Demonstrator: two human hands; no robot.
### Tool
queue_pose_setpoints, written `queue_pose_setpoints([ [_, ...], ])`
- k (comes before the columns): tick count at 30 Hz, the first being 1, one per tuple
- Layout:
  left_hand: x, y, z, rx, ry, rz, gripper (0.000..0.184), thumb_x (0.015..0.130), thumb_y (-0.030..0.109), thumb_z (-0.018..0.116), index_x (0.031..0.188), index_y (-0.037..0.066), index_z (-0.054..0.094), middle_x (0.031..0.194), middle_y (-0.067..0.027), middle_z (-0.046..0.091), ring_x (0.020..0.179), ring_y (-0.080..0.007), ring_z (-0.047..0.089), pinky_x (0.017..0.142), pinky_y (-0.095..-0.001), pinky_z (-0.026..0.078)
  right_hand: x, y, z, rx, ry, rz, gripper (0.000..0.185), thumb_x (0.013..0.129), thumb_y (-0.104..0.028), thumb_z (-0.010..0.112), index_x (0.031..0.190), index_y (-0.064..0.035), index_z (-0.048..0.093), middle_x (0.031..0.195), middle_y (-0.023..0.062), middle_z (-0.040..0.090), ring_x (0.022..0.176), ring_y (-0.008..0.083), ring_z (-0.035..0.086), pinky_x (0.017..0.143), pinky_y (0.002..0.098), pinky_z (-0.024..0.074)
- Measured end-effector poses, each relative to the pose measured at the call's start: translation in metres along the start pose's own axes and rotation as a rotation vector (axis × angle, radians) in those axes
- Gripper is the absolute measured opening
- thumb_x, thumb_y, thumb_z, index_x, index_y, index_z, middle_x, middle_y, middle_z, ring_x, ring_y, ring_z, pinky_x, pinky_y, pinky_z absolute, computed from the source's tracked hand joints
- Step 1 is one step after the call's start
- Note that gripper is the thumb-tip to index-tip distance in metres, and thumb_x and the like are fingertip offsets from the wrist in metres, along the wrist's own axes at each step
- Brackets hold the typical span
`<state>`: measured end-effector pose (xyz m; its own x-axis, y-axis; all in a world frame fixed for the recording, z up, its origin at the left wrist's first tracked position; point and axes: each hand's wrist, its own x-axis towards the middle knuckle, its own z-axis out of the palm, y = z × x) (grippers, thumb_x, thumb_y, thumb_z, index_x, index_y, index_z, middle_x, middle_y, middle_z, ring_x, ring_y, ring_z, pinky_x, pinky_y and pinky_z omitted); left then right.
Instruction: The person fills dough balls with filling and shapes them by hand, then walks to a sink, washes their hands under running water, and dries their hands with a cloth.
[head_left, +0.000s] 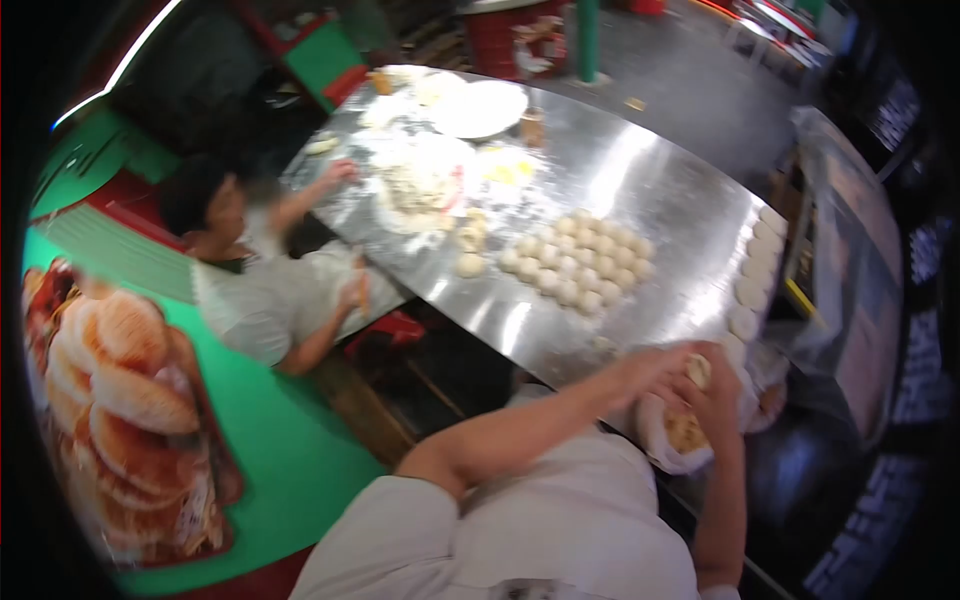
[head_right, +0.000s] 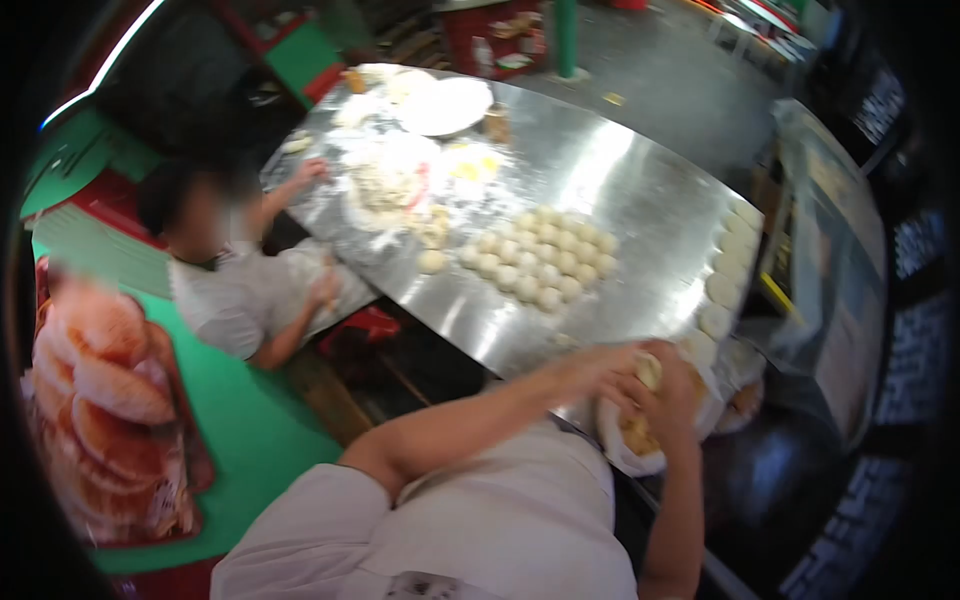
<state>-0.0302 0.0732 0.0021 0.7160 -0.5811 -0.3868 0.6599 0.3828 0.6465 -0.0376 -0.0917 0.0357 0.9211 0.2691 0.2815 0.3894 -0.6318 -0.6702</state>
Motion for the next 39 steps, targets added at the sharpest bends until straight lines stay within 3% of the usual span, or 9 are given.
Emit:
queue_pose_setpoints([
  [4,-0.013,0.033,-0.023,0.307,0.212,0.174,0.066,0.101,0.050,0.036,0.087,-0.007,0.068,0.079,-0.0178,0.070,0.066,-0.0257,0.068,0.070,-0.0327,0.055,0.012,-0.014,0.010,0.138,0.032,0.174,0.026,0.094,-0.025,0.057,0.083,-0.0021,0.061,0.068,0.0133,0.062,0.067,0.0294,0.062,0.066,0.0410,0.0467],
  [7,-0.010,0.042,-0.022,0.209,0.337,0.471,0.065,0.102,0.052,0.032,0.115,-0.004,0.061,0.113,-0.0163,0.066,0.102,-0.0205,0.063,0.096,-0.0341,0.045,0.034,-0.058,0.046,0.357,-0.121,0.364,0.027,0.096,-0.026,0.053,0.098,-0.0010,0.063,0.093,0.0178,0.066,0.083,0.0300,0.064,0.075,0.0407,0.0484],
  [11,-0.022,0.047,-0.014,-0.260,0.289,0.450,0.061,0.104,0.046,0.031,0.145,0.001,0.033,0.148,-0.0096,0.037,0.136,-0.0178,0.036,0.113,-0.0314,0.028,0.077,-0.043,0.097,0.160,0.348,-0.118,0.036,0.099,-0.024,0.046,0.124,0.0018,0.054,0.132,0.0210,0.052,0.110,0.0314,0.053,0.093,0.0394,0.0430],
  [15,-0.025,0.058,-0.044,0.176,0.346,0.412,0.040,0.101,0.038,0.048,0.119,0.003,0.056,0.110,-0.0086,0.061,0.102,-0.0175,0.059,0.089,-0.0310,0.048,0.099,-0.038,0.096,0.498,0.170,0.233,0.040,0.095,-0.020,0.050,0.130,0.0003,0.052,0.138,0.0208,0.047,0.126,0.0374,0.042,0.106,0.0470,0.0323],
  [19,-0.023,0.082,-0.081,-0.203,0.521,0.321,0.038,0.099,0.039,0.052,0.080,0.007,0.053,0.062,-0.0060,0.055,0.055,-0.0186,0.056,0.051,-0.0329,0.048,0.098,-0.049,0.103,0.206,0.142,-0.044,0.040,0.094,-0.019,0.052,0.130,-0.0007,0.051,0.137,0.0193,0.047,0.125,0.0360,0.044,0.105,0.0487,0.0333],
  [25,-0.024,0.092,-0.123,-0.313,0.514,0.132,0.065,0.100,0.054,0.039,0.133,0.000,0.048,0.118,-0.0161,0.058,0.105,-0.0256,0.061,0.083,-0.0409,0.054,0.107,-0.053,0.130,-0.068,-0.264,-0.272,0.040,0.089,-0.017,0.062,0.126,-0.0019,0.055,0.130,0.0165,0.053,0.123,0.0295,0.049,0.103,0.0427,0.0377],
  [27,-0.028,0.089,-0.148,-0.226,0.291,0.016,0.076,0.099,0.058,0.036,0.147,0.000,0.030,0.139,-0.0174,0.045,0.123,-0.0265,0.052,0.094,-0.0423,0.050,0.118,-0.043,0.137,0.508,-0.352,0.361,0.041,0.087,-0.018,0.066,0.123,-0.0018,0.056,0.120,0.0181,0.058,0.109,0.0252,0.058,0.095,0.0354,0.0451],
  [35,-0.092,0.096,-0.273,0.280,0.686,0.050,0.044,0.098,0.031,0.050,0.127,-0.002,0.055,0.113,-0.0118,0.064,0.098,-0.0187,0.063,0.083,-0.0299,0.049,0.168,0.150,0.152,0.561,0.280,0.785,0.039,0.099,-0.028,0.042,0.110,0.0018,0.064,0.096,0.0106,0.064,0.081,0.0182,0.062,0.066,0.0314,0.0547],
  [39,-0.129,0.115,-0.340,0.457,0.941,0.083,0.036,0.098,0.026,0.049,0.120,-0.001,0.060,0.109,-0.0087,0.065,0.092,-0.0162,0.063,0.081,-0.0281,0.048,0.176,0.219,0.202,0.158,0.051,0.855,0.044,0.099,-0.030,0.038,0.118,0.0022,0.061,0.110,0.0205,0.062,0.104,0.0337,0.058,0.094,0.0434,0.0460],
])
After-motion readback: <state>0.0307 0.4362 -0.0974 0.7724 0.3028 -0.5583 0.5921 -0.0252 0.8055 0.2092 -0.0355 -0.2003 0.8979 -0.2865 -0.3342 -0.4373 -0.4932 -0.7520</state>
